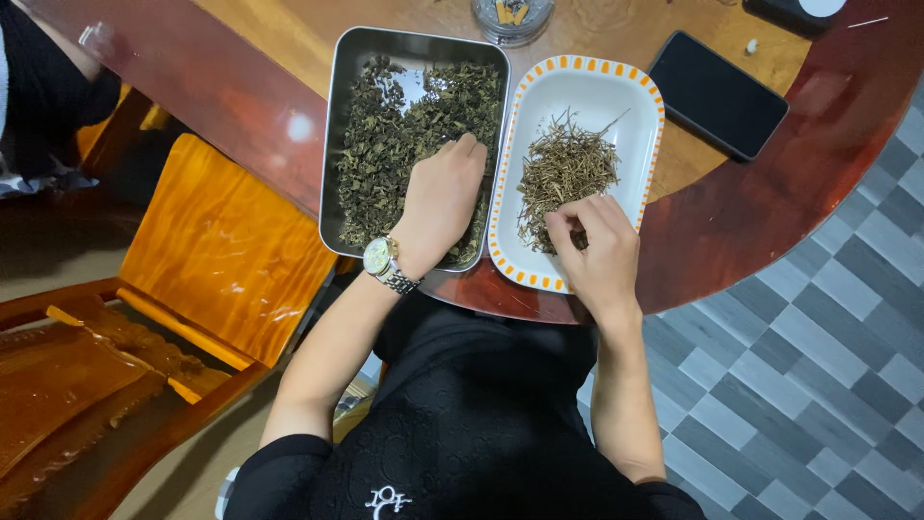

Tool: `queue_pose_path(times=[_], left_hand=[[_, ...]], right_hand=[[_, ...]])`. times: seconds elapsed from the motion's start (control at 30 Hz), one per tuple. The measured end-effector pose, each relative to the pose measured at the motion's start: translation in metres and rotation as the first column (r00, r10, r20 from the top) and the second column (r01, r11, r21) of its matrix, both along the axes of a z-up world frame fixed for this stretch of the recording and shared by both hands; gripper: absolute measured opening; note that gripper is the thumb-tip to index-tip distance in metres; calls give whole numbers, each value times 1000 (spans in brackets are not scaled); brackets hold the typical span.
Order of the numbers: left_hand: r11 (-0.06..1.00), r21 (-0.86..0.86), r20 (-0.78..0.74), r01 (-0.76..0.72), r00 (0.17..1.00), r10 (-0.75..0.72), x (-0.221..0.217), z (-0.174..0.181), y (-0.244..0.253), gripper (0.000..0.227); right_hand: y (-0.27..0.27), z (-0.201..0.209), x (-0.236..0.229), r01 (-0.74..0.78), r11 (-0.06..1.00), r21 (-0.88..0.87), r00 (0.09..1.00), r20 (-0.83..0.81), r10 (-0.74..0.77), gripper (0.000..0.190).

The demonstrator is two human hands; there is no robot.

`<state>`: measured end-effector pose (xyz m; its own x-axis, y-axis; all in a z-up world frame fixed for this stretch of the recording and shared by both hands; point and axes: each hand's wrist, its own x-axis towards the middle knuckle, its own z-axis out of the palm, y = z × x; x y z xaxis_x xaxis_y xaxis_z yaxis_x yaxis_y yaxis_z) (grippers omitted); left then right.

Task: Sorting dried tea leaves by hand to remove stems and debris into a separate bowl

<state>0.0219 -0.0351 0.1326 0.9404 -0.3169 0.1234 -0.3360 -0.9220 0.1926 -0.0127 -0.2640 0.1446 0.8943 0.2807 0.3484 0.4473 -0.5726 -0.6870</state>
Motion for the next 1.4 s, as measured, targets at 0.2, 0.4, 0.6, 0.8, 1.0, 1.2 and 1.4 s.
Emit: queue_pose_path(times=[0.2,0.4,0.6,0.8,1.0,1.2,1.4], left_hand=[[1000,-31,54,7,999,-5,-2,1,3,8],[992,-123,-58,-10,998,3,-12,9,11,8],[947,-316,-176,-55,984,-2,-26,17,20,9],[906,-420,-157,-50,987,-18,-37,24,28,10],[882,-471,-103,-26,994,-26,-48,33,33,9],[874,-486,-79,-28,997,-12,-59,35,34,4],[860,-508,-127,-42,991,-26,-66,34,35,4]], right_hand=[[-1,-5,1,3,1000,-16,1000,2,-3,23],[-2,-7,0,9,999,-39,1000,-16,-10,21],[11,9,4,-76,996,-41,997,-6,76,14],[40,19,12,-176,982,-62,984,-14,176,8],[63,29,23,-246,956,-161,969,-34,244,13],[72,14,25,-328,938,-115,945,-20,327,9],[74,3,21,-345,932,-108,938,-1,347,5]])
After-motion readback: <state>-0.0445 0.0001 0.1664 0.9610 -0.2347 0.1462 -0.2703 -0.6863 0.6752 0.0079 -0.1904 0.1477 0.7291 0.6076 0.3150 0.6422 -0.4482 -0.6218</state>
